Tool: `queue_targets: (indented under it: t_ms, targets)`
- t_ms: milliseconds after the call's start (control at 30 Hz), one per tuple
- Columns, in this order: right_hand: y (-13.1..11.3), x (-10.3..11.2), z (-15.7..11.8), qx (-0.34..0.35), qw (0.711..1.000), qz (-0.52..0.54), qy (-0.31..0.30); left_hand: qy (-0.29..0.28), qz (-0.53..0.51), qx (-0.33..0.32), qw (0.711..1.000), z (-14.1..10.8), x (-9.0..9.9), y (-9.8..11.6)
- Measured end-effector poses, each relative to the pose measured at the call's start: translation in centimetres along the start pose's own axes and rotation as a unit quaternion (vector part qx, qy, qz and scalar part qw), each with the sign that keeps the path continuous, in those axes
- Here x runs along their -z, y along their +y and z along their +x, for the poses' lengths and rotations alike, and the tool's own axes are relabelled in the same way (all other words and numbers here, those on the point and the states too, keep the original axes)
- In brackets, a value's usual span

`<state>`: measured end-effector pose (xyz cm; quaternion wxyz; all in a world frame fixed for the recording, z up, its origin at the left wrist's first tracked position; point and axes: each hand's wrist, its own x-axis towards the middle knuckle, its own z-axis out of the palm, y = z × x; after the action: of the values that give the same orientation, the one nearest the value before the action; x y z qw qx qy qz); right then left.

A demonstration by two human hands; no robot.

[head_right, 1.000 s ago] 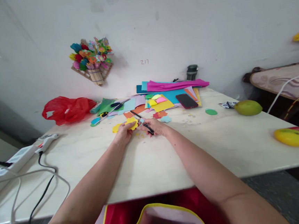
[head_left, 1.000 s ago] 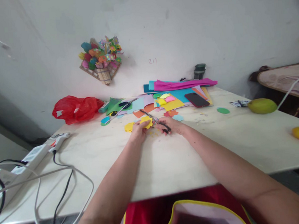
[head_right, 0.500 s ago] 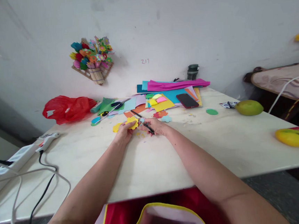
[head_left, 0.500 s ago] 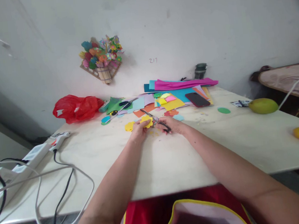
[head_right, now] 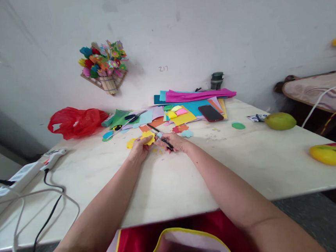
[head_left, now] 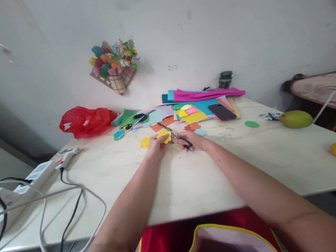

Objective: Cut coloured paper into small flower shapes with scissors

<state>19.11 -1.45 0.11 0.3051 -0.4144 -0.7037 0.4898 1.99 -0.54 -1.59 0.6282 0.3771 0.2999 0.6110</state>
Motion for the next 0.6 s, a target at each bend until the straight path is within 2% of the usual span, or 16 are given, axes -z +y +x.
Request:
queue_targets:
  t_ms: [600]
  targets:
    - [-0.82, -0.19, -0.42, -0.017, 1.000, -0.007, 0.021, 0.004, -0.009, -0.001, 1.000, 0.13, 0.09, -0.04]
